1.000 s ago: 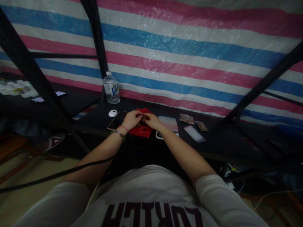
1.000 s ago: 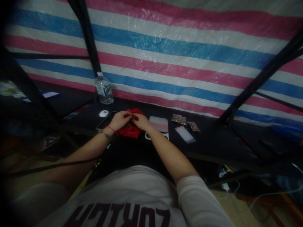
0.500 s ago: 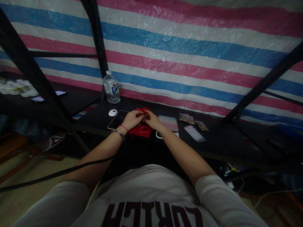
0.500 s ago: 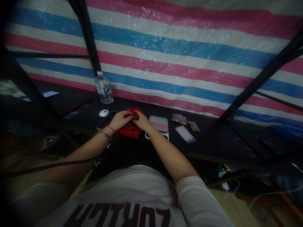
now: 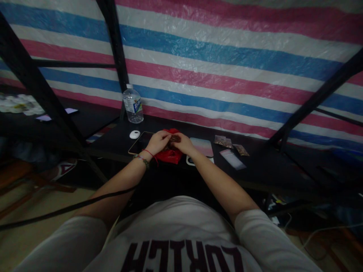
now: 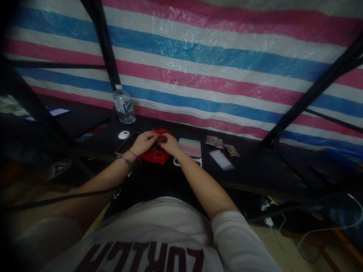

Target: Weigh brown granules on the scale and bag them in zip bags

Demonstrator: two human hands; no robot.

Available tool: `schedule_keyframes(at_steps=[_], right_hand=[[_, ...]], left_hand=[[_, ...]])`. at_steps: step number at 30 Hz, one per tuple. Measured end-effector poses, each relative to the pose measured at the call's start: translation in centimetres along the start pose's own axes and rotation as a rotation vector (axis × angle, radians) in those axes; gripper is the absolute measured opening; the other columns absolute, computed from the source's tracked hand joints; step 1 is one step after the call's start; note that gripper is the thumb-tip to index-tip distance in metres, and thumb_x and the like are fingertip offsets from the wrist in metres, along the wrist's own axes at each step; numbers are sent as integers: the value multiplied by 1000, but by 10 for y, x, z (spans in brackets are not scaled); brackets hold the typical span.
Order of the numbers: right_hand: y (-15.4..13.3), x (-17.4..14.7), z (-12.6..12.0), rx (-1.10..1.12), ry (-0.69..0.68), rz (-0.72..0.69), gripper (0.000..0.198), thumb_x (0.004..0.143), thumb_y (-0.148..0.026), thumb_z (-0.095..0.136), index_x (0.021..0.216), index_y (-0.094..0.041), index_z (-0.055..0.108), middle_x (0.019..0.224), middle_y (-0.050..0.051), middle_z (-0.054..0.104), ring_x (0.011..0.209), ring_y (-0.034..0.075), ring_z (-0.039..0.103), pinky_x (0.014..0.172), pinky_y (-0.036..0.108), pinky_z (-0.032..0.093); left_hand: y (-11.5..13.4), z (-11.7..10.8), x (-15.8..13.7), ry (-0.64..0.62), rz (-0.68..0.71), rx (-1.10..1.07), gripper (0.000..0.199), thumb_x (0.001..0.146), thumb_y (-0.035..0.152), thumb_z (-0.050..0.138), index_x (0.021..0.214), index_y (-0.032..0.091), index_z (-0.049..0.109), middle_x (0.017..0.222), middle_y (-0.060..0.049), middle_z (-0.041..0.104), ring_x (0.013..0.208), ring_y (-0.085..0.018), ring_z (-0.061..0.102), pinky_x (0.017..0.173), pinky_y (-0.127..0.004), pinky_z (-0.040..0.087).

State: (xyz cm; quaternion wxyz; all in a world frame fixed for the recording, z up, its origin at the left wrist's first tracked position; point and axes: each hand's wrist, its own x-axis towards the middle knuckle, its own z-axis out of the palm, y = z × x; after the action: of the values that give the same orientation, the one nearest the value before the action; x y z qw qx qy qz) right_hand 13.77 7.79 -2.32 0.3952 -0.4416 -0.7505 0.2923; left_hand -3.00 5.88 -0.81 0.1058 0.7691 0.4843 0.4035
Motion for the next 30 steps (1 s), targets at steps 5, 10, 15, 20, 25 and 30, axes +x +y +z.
schedule_keyframes(at_steps=[5, 10, 15, 20, 25, 30], right_hand=[[0, -4, -10, 15, 16, 33, 35, 67, -14, 70, 101, -18, 63, 99, 3, 70, 88, 17, 67, 83, 32, 52], [0, -11, -27, 5, 32, 64, 32, 67, -17, 72, 98, -17, 63, 96, 3, 70, 86, 17, 67, 81, 32, 52], [7, -22, -60, -137, 99, 31, 35, 69, -23, 73, 103, -18, 64, 101, 4, 70, 89, 17, 66, 83, 32, 51], [27, -37, -94, -371, 212, 43, 31, 72, -30, 71, 102, -19, 67, 101, 5, 71, 96, 20, 65, 90, 34, 47], [47, -49, -103, -543, 260, 149, 31, 72, -31, 71, 99, -18, 69, 104, 8, 71, 102, 24, 64, 95, 38, 44], [52, -59, -125, -540, 250, 209, 62, 70, -37, 73, 125, -15, 57, 121, 12, 65, 110, 24, 60, 96, 36, 44]], left_hand=[[-4, 3, 1, 59, -45, -16, 33, 89, 31, 45, 100, 16, 72, 104, -8, 71, 101, -21, 63, 96, -34, 47], [-3, 5, 1, 75, -76, -11, 33, 89, 30, 44, 103, 18, 71, 106, -7, 71, 101, -21, 63, 97, -34, 47], [0, 5, -2, -80, -56, 114, 32, 87, 27, 46, 100, 18, 73, 104, -7, 72, 96, -21, 66, 95, -33, 48], [-4, 6, -3, -272, 72, 328, 30, 81, 26, 52, 99, 20, 75, 103, -8, 73, 97, -23, 65, 94, -32, 47], [-3, 7, -4, -286, 110, 409, 31, 81, 28, 51, 98, 19, 75, 101, -10, 73, 98, -23, 65, 95, -33, 45], [-4, 11, -7, -290, 62, 446, 34, 82, 27, 48, 102, 18, 74, 106, -12, 71, 98, -25, 65, 92, -34, 47]])
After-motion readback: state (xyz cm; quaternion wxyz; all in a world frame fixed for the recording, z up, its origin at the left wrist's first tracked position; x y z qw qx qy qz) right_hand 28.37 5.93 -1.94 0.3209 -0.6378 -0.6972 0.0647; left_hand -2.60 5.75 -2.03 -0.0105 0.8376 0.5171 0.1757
